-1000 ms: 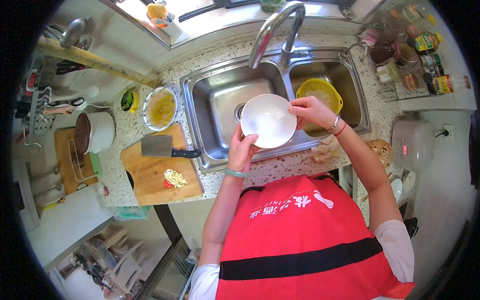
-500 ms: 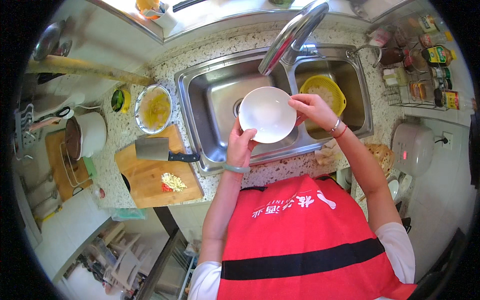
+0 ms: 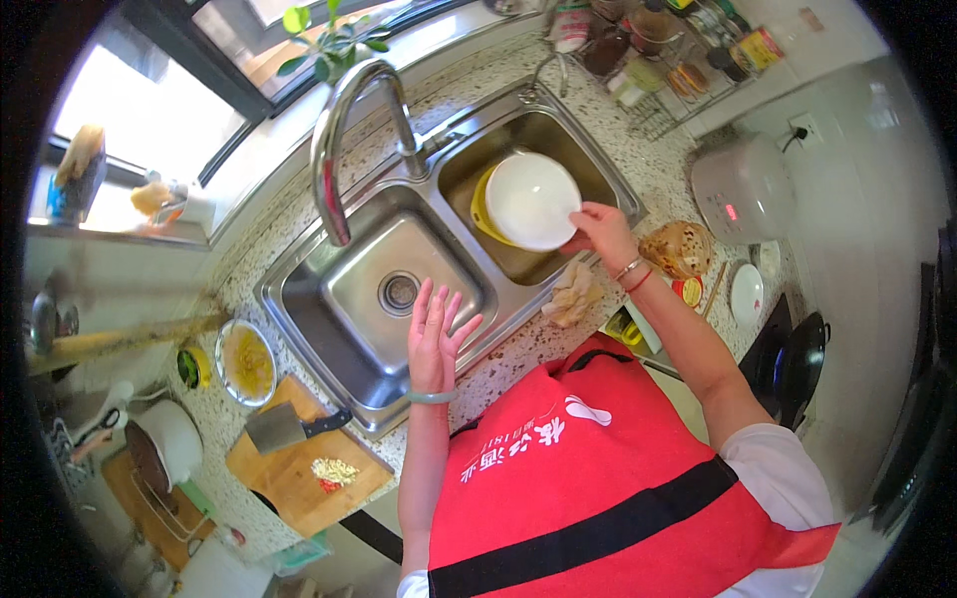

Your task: The person pours beaten eggs from a bowl into a hot wok and scrambles them with a spatula. After cooking, the person transfers the scrambled eggs to a plate, washes the wok in the sink, and rinses a plate under the tap.

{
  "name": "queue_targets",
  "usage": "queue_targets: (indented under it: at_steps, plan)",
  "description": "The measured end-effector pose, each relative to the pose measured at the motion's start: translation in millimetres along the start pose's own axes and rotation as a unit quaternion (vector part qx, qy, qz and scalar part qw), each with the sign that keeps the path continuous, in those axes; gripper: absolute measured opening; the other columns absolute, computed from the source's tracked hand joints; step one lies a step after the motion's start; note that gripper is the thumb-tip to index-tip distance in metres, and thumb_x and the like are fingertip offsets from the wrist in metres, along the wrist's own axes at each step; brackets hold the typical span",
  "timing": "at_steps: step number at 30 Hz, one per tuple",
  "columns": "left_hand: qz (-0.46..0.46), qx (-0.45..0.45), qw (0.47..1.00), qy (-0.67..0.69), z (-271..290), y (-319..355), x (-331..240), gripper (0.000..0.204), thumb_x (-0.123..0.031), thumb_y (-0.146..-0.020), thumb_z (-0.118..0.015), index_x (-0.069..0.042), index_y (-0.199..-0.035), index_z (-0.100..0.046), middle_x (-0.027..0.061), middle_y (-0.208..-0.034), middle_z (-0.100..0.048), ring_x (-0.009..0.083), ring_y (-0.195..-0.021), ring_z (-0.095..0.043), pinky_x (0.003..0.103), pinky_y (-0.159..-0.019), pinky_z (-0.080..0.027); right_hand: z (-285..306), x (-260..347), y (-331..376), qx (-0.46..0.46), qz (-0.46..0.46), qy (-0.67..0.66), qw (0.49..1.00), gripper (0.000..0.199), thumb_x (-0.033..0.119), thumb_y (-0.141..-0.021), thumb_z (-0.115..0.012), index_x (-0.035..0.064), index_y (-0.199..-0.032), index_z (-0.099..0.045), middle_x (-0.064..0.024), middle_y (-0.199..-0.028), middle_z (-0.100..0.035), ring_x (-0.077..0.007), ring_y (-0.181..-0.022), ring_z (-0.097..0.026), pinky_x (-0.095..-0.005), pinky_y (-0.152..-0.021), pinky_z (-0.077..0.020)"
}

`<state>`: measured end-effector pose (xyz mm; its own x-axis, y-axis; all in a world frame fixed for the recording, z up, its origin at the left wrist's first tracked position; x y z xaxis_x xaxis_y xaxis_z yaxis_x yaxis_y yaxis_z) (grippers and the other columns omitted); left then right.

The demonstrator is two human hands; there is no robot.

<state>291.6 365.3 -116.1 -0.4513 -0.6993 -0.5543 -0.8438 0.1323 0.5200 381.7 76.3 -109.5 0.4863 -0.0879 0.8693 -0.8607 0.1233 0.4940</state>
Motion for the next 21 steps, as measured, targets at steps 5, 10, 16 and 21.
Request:
queue_targets:
  at_steps: [5, 10, 16, 21]
  plan:
    - [0.046, 0.019, 0.999, -0.004, -9, -2, 19, 0.053, -0.027, -0.097, -0.05, -0.004, -0.141, -0.032, 0.0186, -0.138, -0.04, 0.0308, -0.128, -0.042, 0.048, -0.101, -0.043, 75, -17, -35, -0.2, 0.056, -0.128, 0.97, 0.02, -0.001, -0.085, -0.049, -0.0131, -0.1, -0.052, -0.0188, -0.088, -0.063, -0.0306, -0.072, -0.068, -0.038, -0.062, -0.0612]
    - [0.074, 0.049, 0.996, -0.016, -33, -4, 26, 0.048, -0.023, -0.098, -0.048, 0.0, -0.138, -0.036, 0.0166, -0.136, -0.045, 0.0271, -0.127, -0.045, 0.041, -0.103, -0.041, 133, -54, -86, -0.347, 0.071, -0.283, 0.891, 0.03, -0.01, -0.081, -0.045, -0.0181, -0.109, -0.04, -0.0261, -0.096, -0.059, -0.0365, -0.074, -0.067, -0.0417, -0.064, -0.0615]
    - [0.103, 0.067, 0.992, -0.015, -37, -9, 35, 0.048, -0.024, -0.098, -0.045, -0.002, -0.14, -0.034, 0.0133, -0.142, -0.04, 0.0255, -0.133, -0.037, 0.042, -0.107, -0.034, 164, -75, -106, -0.388, 0.057, -0.366, 0.844, 0.034, -0.011, -0.079, -0.043, -0.0179, -0.112, -0.041, -0.0272, -0.097, -0.057, -0.0375, -0.075, -0.066, -0.0432, -0.069, -0.0615]
    - [0.121, 0.096, 0.988, -0.008, -45, -23, 46, 0.051, -0.029, -0.1, -0.04, -0.005, -0.143, -0.03, 0.0091, -0.149, -0.031, 0.0222, -0.138, -0.028, 0.04, -0.111, -0.025, 170, -77, -109, -0.385, 0.067, -0.418, 0.82, 0.036, -0.011, -0.08, -0.043, -0.0168, -0.115, -0.041, -0.0278, -0.099, -0.057, -0.0382, -0.078, -0.065, -0.0442, -0.07, -0.0614]
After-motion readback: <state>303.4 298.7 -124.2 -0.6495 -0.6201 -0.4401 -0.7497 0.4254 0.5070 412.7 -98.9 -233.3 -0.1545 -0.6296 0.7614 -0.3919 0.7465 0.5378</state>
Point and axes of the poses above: each hand's wrist, its own y-axis away from the middle knuckle, its own z-axis out of the back of the hand, x = y × z, the point moved 5 cm from there along -y, towards the middle knuckle
